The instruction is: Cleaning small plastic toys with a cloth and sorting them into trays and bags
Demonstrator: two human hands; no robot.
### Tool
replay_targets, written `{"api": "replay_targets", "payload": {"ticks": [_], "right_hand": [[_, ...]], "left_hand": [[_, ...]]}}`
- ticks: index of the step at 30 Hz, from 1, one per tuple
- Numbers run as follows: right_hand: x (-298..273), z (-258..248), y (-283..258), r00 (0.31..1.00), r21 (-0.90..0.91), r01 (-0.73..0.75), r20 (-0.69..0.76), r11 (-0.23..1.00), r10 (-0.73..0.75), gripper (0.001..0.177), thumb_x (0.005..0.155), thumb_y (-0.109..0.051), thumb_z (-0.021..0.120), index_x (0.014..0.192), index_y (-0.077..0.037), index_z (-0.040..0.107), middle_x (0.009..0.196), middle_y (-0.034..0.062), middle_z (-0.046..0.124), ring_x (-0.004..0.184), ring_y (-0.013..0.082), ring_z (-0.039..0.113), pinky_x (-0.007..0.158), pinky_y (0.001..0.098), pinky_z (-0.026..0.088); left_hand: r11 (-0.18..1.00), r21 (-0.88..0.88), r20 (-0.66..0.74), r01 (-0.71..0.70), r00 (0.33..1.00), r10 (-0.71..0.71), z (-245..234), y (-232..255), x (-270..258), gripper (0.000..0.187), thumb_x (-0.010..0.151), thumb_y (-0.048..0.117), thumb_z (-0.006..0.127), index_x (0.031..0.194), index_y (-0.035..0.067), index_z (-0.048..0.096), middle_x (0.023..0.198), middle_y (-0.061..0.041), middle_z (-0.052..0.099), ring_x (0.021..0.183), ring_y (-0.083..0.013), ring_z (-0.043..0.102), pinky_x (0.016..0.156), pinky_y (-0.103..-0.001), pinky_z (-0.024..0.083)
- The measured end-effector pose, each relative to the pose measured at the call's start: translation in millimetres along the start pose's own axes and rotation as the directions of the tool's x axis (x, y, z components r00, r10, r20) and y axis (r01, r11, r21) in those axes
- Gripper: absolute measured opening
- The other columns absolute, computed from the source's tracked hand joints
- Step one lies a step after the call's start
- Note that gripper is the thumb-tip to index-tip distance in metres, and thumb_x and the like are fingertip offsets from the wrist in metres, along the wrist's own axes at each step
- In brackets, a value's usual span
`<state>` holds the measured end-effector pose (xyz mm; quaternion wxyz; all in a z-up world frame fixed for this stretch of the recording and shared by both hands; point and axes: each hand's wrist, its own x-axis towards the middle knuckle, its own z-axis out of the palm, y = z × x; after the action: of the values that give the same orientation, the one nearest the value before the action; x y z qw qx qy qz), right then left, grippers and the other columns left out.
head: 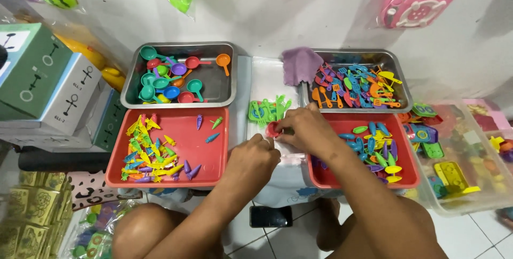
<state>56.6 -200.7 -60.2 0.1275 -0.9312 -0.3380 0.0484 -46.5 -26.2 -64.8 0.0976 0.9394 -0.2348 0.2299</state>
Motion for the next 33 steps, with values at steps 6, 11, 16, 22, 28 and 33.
{"api": "replay_targets", "payload": {"ticks": [6, 11, 16, 22, 28, 33], "right_hand": [[2, 0, 0, 1.000, 0.006, -0.014, -0.019, 1.000, 0.014, 0.020, 0.080, -0.038, 0.084, 0.096, -0.027, 0.082, 0.091, -0.0001, 0.077, 0.090, 0.0205, 0.071, 0.089, 0.0386, 0.037], [2, 2, -2, 0.998, 0.015, -0.051, -0.037, 0.999, 0.052, 0.026, 0.082, -0.038, 0.078, 0.102, -0.022, 0.082, 0.098, -0.0021, 0.075, 0.093, 0.0170, 0.065, 0.094, 0.0377, 0.035], [3, 7, 4, 0.998, 0.029, -0.004, -0.062, 1.000, 0.006, 0.026, 0.082, -0.036, 0.074, 0.100, -0.018, 0.082, 0.092, -0.0001, 0.071, 0.090, 0.0187, 0.063, 0.091, 0.0382, 0.035], [4, 11, 14, 0.998, 0.027, 0.040, -0.051, 0.999, -0.039, 0.024, 0.085, -0.042, 0.074, 0.098, -0.022, 0.080, 0.095, 0.0044, 0.077, 0.094, 0.0237, 0.071, 0.089, 0.0408, 0.039], [-1, 3, 19, 0.986, 0.220, 0.059, -0.168, 0.974, -0.022, 0.030, 0.091, -0.043, 0.071, 0.111, -0.022, 0.079, 0.102, 0.0057, 0.077, 0.093, 0.0249, 0.074, 0.086, 0.0377, 0.048], [-2, 1, 37, 0.968, 0.997, 0.073, -0.072, 0.004, 0.242, 0.042, 0.108, -0.031, 0.042, 0.120, -0.004, 0.071, 0.099, 0.0185, 0.078, 0.088, 0.0293, 0.074, 0.078, 0.0355, 0.049]], "left_hand": [[0.990, 0.043, -0.083, -0.138, 0.987, 0.141, -24, 8, 3, 0.021, 0.080, 0.010, 0.067, 0.061, 0.018, 0.065, 0.064, 0.000, 0.060, 0.067, -0.0192, 0.058, 0.054, -0.029, 0.047], [0.932, -0.352, -0.018, -0.086, 0.996, 0.085, -90, -3, 14, 0.004, 0.079, 0.007, 0.070, 0.082, 0.008, 0.067, 0.088, -0.005, 0.061, 0.084, -0.0235, 0.057, 0.076, -0.037, 0.048], [0.816, -0.577, -0.130, 0.034, 0.983, -0.132, -123, -34, 13, 0.014, 0.073, 0.000, 0.071, 0.085, 0.004, 0.064, 0.091, -0.006, 0.064, 0.081, -0.0218, 0.060, 0.075, -0.032, 0.049], [0.546, -0.838, -0.299, -0.016, 0.850, -0.434, -100, -75, -1, 0.020, 0.099, 0.015, 0.059, 0.085, 0.002, 0.062, 0.073, -0.015, 0.064, 0.073, -0.0266, 0.072, 0.066, -0.034, 0.059], [0.097, -0.995, -0.080, -0.025, 0.773, -0.630, -75, -78, 6, 0.019, 0.101, 0.019, 0.058, 0.093, 0.002, 0.059, 0.070, -0.016, 0.069, 0.069, -0.0233, 0.076, 0.059, -0.027, 0.062], [-0.007, -0.999, 0.032, 0.036, 0.765, -0.644, -71, -70, 20, 0.019, 0.102, 0.021, 0.057, 0.095, 0.003, 0.060, 0.071, -0.015, 0.071, 0.069, -0.0208, 0.076, 0.060, -0.026, 0.062]]}}
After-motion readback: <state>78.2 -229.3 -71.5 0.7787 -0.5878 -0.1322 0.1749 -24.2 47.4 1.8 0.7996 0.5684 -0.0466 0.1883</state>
